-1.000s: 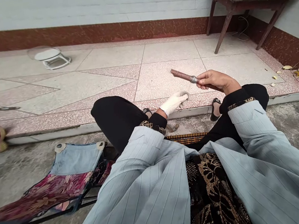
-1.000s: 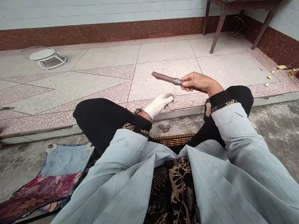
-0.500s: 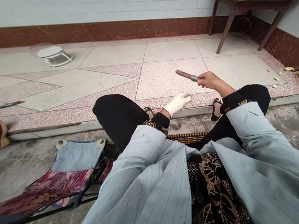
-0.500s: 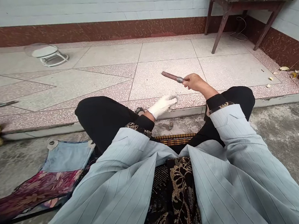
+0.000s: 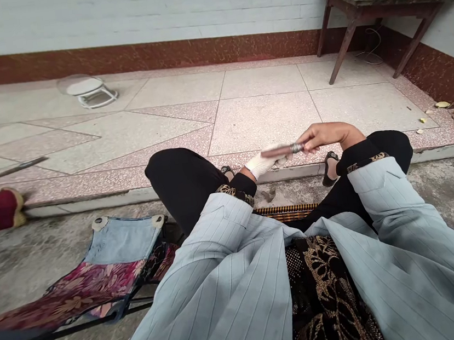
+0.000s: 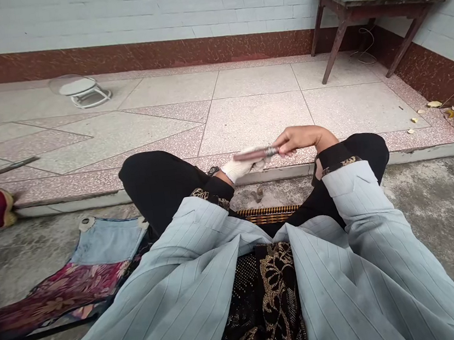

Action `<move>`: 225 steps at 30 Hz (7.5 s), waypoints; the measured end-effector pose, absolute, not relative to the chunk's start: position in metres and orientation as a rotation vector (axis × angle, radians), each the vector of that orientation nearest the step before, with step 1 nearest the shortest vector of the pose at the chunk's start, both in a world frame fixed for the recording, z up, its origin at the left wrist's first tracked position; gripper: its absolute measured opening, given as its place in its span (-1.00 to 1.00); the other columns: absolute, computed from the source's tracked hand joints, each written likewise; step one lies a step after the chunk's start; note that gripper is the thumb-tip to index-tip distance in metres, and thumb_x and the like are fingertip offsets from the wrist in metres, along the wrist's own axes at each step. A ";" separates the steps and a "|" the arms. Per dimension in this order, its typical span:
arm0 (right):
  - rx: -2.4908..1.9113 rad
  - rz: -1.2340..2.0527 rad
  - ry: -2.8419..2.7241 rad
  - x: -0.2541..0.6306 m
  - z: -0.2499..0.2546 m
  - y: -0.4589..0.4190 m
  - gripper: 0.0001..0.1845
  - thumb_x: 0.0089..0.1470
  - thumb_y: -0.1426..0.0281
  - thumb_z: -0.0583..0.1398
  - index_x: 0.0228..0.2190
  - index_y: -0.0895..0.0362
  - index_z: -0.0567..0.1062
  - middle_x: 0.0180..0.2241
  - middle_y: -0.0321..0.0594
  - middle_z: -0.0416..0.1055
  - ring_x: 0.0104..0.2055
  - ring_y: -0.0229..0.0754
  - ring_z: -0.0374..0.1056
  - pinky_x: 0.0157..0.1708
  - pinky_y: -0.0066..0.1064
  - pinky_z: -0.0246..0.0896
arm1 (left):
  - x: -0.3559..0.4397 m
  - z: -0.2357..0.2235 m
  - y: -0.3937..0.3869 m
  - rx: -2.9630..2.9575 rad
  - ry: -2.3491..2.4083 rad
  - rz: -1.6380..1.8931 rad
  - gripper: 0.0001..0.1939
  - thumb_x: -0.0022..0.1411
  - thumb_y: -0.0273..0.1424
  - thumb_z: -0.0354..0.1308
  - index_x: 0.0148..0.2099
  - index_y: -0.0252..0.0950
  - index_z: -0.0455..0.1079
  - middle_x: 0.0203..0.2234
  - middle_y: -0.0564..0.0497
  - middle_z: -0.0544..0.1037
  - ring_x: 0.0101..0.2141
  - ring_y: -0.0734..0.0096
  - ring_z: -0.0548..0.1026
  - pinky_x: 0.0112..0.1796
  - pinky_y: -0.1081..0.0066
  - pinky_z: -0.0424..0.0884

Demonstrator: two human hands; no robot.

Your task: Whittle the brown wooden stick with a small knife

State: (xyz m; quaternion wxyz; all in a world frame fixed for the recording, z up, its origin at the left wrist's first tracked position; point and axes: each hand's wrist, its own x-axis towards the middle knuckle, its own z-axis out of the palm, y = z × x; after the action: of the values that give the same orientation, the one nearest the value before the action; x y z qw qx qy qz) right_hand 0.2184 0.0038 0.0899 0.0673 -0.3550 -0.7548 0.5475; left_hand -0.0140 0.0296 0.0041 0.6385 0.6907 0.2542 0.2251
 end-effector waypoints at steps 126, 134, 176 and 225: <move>-0.924 1.801 -2.225 0.219 0.093 0.001 -0.59 0.02 0.32 0.34 -0.08 0.21 0.56 -0.47 -0.34 0.40 -0.50 -0.38 0.20 -0.46 -0.48 0.12 | -0.027 0.003 0.029 1.786 0.829 0.605 -0.79 0.26 -0.31 0.05 -0.26 -0.36 0.40 -0.56 0.08 0.35 -0.55 0.56 0.26 -0.49 0.52 0.20; -1.206 1.426 -1.589 0.221 0.100 -0.001 -0.90 0.10 0.48 0.26 -0.28 0.20 0.53 -0.51 -0.28 0.36 -0.52 -0.37 0.16 -0.58 -0.51 0.06 | -0.023 0.002 0.027 1.652 0.753 0.652 -0.78 0.30 -0.31 0.02 -0.33 -0.35 0.33 -0.66 0.16 0.18 -0.64 0.63 0.10 -0.59 0.58 0.01; -1.413 1.161 -1.743 0.214 0.083 0.012 -0.72 0.13 0.37 0.19 -0.14 0.21 0.57 -0.37 -0.16 0.46 -0.46 -0.30 0.23 -0.48 -0.45 0.11 | -0.023 -0.001 0.021 1.627 0.782 0.454 -0.79 0.24 -0.26 0.04 -0.31 -0.31 0.35 -0.69 0.18 0.15 -0.67 0.59 0.10 -0.64 0.56 0.10; -1.163 1.928 -2.505 0.203 0.065 0.010 -0.64 0.00 0.30 0.32 -0.16 0.23 0.61 -0.48 -0.29 0.44 -0.52 -0.35 0.23 -0.44 -0.45 0.12 | -0.031 0.007 0.023 2.052 0.682 0.404 -0.76 0.17 -0.25 0.11 -0.26 -0.33 0.46 -0.47 0.03 0.45 -0.42 0.43 0.36 -0.35 0.44 0.22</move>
State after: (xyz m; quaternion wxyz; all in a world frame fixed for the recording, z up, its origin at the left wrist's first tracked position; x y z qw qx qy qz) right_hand 0.2030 0.0095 0.0654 -0.1131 -0.3431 -0.7389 0.5688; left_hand -0.0307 0.0231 0.0075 0.4536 0.8313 0.2764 0.1635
